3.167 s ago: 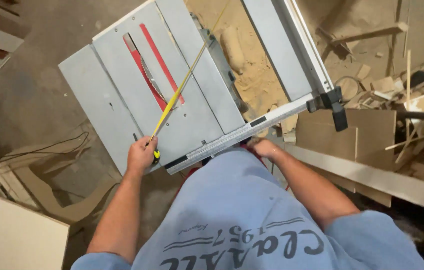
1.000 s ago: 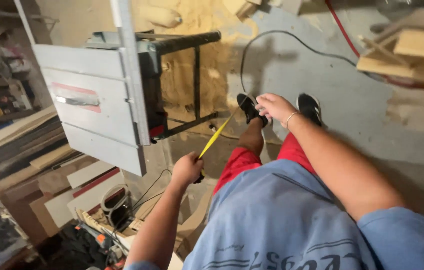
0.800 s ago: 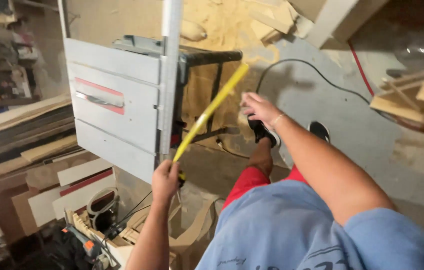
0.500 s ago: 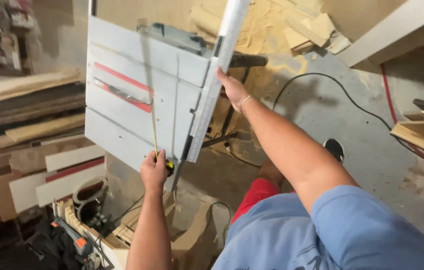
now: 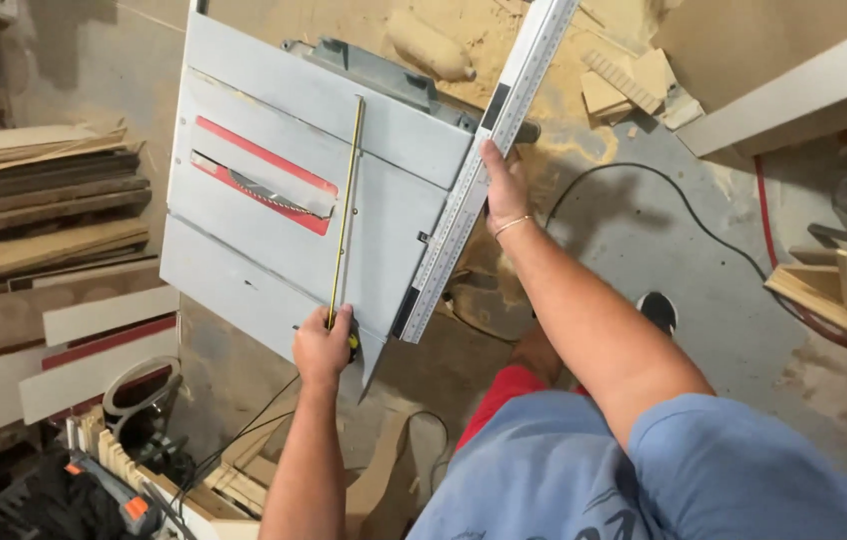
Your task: Measuring and adjusting a table saw fence using a tape measure to prepare for precision cuts on a wood board.
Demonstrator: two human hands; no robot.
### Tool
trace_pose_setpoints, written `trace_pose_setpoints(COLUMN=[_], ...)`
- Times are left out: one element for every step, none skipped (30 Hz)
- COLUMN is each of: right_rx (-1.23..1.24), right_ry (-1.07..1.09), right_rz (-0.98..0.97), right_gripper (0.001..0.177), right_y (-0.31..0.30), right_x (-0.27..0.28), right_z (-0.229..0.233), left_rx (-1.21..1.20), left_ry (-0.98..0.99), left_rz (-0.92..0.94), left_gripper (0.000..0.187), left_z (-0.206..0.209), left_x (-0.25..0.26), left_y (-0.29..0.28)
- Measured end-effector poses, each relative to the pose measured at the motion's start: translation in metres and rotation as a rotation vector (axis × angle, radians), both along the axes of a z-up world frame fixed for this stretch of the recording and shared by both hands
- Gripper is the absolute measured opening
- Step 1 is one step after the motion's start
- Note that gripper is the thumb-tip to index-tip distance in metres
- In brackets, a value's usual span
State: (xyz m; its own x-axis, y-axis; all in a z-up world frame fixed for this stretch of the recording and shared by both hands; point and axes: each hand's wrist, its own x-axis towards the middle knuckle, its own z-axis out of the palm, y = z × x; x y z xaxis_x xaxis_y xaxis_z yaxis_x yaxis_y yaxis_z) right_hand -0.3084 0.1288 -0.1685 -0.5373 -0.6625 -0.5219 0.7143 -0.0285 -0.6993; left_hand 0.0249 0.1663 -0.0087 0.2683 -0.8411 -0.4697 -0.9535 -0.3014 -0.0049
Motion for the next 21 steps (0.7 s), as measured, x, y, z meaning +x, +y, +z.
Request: trace_pose_setpoints(right_rx=[0.007, 0.116, 0.213, 0.21, 0.299, 0.389, 0.383, 0.375, 0.372, 0.371, 0.404, 0.439, 0.427, 0.521, 0.621, 0.614, 0.632, 0.651, 0.643, 0.634, 0.628], right_ry=[0.003, 0.08, 0.167, 0.18, 0.23, 0.279, 0.299, 0.257, 0.216, 0.237, 0.293, 0.349, 0.39, 0.487, 0.583, 0.622, 0.686, 0.751, 0.783, 0.854, 0.921], right_rz=[-0.004, 0.026, 0.053, 0.046, 0.106, 0.164, 0.159, 0.209, 0.262, 0.262, 0.326, 0.389, 0.396, 0.508, 0.622, 0.631, 0.702, 0.772, 0.78, 0.813, 0.844], right_gripper=[0.054, 0.054, 0.055, 0.055, 0.05, 0.046, 0.046, 0.052, 0.057, 0.057, 0.051, 0.045, 0.045, 0.049, 0.053, 0.053, 0.062, 0.072, 0.072, 0.063, 0.056], right_y=[0.004, 0.009, 0.007, 0.01, 0.012, 0.014, 0.014, 0.014, 0.017, 0.021, 0.021, 0.019, 0.021, 0.023, 0.027, 0.028, 0.03, 0.031, 0.031, 0.029, 0.03], right_x=[-0.001, -0.001, -0.006, -0.008, -0.012, -0.015, -0.021, -0.025, -0.029, -0.032, -0.038, -0.044, -0.05, -0.055, -0.057, -0.064, -0.069, -0.075, -0.083, -0.092, -0.101], right_z=[0.011, 0.024, 0.037, 0.037, 0.039, 0.041, 0.038, 0.035, 0.034, 0.021, 0.009, -0.002, 0.01, 0.022, 0.034, 0.045, 0.055, 0.065, 0.063, 0.06, 0.057], left_rx=[0.007, 0.012, 0.005, 0.001, 0.002, 0.003, -0.006, -0.139, -0.27, -0.275, -0.336, -0.397, -0.418, -0.443, -0.464, -0.481, -0.498, -0.515, -0.53, -0.587, -0.641], left_ry=[0.003, -0.005, -0.003, 0.01, -0.002, -0.013, 0.006, 0.026, 0.046, 0.066, 0.059, 0.05, 0.078, 0.114, 0.144, 0.167, 0.167, 0.166, 0.181, 0.171, 0.158], left_rz=[-0.004, -0.01, -0.016, -0.021, -0.034, -0.046, -0.046, -0.116, -0.18, -0.174, -0.205, -0.235, -0.211, -0.224, -0.232, -0.203, -0.213, -0.222, -0.197, -0.217, -0.24], left_gripper=[0.043, 0.044, 0.045, 0.045, 0.045, 0.045, 0.045, 0.04, 0.036, 0.036, 0.034, 0.034, 0.034, 0.031, 0.029, 0.029, 0.029, 0.03, 0.03, 0.03, 0.03], left_z=[0.0, 0.001, -0.001, 0.004, 0.01, 0.016, 0.008, 0.0, -0.008, -0.01, -0.014, -0.018, -0.017, -0.015, -0.013, -0.015, -0.018, -0.022, -0.022, -0.023, -0.023], left_x=[0.001, 0.002, 0.0, -0.003, -0.008, -0.012, -0.004, 0.005, 0.014, 0.02, 0.023, 0.027, 0.026, 0.026, 0.028, 0.03, 0.033, 0.034, 0.036, 0.037, 0.038], left_y=[0.002, 0.003, 0.0, 0.001, 0.001, 0.0, 0.002, 0.003, 0.007, 0.007, 0.006, 0.004, 0.004, 0.003, 0.006, 0.006, 0.008, 0.009, 0.013, 0.016, 0.02])
